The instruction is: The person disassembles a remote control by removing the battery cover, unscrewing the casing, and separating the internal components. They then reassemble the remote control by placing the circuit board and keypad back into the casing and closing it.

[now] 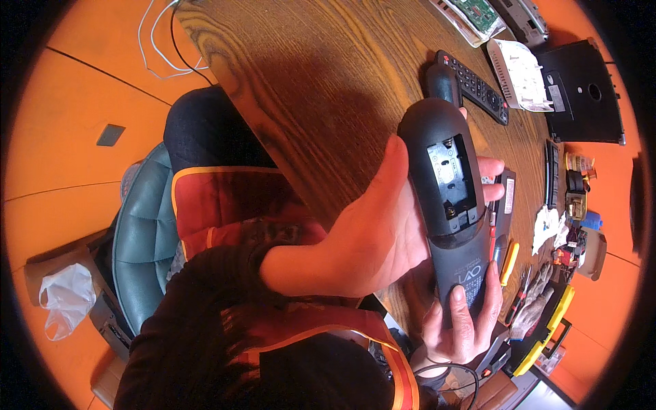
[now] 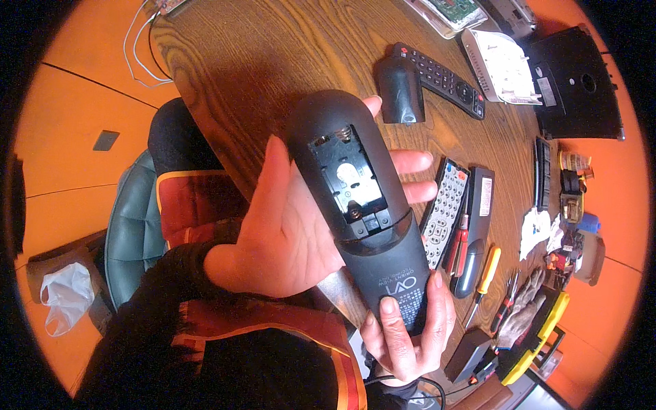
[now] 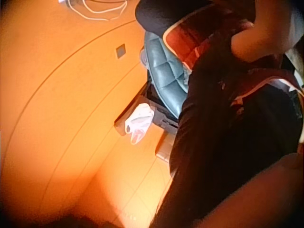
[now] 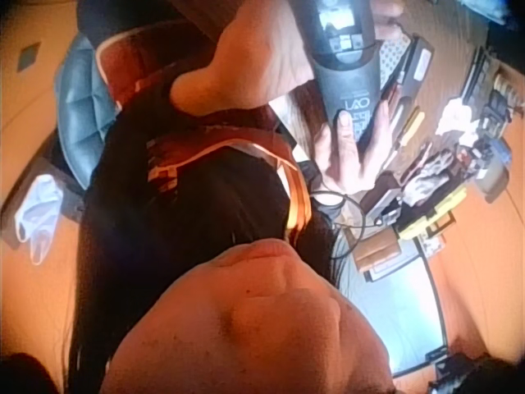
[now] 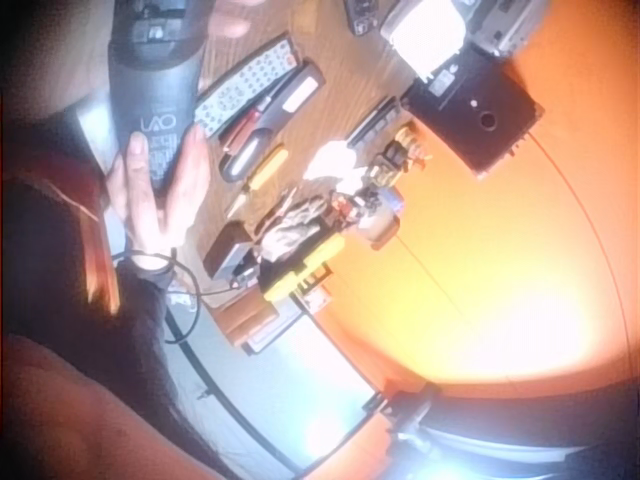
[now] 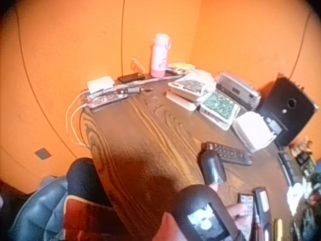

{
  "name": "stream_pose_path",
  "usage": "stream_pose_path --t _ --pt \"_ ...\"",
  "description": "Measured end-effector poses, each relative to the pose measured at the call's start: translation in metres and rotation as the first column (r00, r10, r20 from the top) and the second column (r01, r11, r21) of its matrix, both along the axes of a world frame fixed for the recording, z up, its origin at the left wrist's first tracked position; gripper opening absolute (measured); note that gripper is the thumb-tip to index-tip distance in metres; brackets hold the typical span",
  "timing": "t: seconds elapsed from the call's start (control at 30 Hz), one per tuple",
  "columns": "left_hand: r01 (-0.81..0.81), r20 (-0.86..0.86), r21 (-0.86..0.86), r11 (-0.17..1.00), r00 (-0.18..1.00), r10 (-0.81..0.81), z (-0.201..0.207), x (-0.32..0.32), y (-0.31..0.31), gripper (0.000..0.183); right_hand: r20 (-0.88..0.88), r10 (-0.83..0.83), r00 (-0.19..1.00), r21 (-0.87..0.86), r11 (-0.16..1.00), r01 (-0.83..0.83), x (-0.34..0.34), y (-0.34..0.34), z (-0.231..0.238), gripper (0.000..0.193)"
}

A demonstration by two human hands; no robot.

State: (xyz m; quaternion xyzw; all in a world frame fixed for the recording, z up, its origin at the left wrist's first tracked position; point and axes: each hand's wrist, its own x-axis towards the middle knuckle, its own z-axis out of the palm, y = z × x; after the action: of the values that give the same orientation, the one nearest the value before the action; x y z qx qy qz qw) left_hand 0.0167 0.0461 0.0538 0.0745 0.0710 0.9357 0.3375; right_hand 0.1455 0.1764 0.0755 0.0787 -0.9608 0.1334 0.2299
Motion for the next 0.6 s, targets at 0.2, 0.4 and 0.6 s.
stream_pose_path --t 0.2,0.4,0.6 --pt "-0.009 0.009 -0.005 1.000 1.000 0.009 0.0004 -0.0002 -0.0030 0.071 -0.054 -0.027 0.998 0.008 1.000 0.027 0.0010 0.0020 0.0002 0.027" --pt "-0.013 0.025 -0.023 1.000 1.000 0.013 0.0003 0.0018 -0.0025 0.068 -0.036 -0.017 0.999 0.041 0.999 0.019 0.0026 0.0032 0.0027 0.029" --pt "-0.021 -0.010 -0.002 1.000 1.000 0.021 -0.0035 0.0033 0.0006 0.067 -0.025 -0.039 0.999 -0.002 0.999 0.039 0.0015 0.0001 -0.0008 0.028"
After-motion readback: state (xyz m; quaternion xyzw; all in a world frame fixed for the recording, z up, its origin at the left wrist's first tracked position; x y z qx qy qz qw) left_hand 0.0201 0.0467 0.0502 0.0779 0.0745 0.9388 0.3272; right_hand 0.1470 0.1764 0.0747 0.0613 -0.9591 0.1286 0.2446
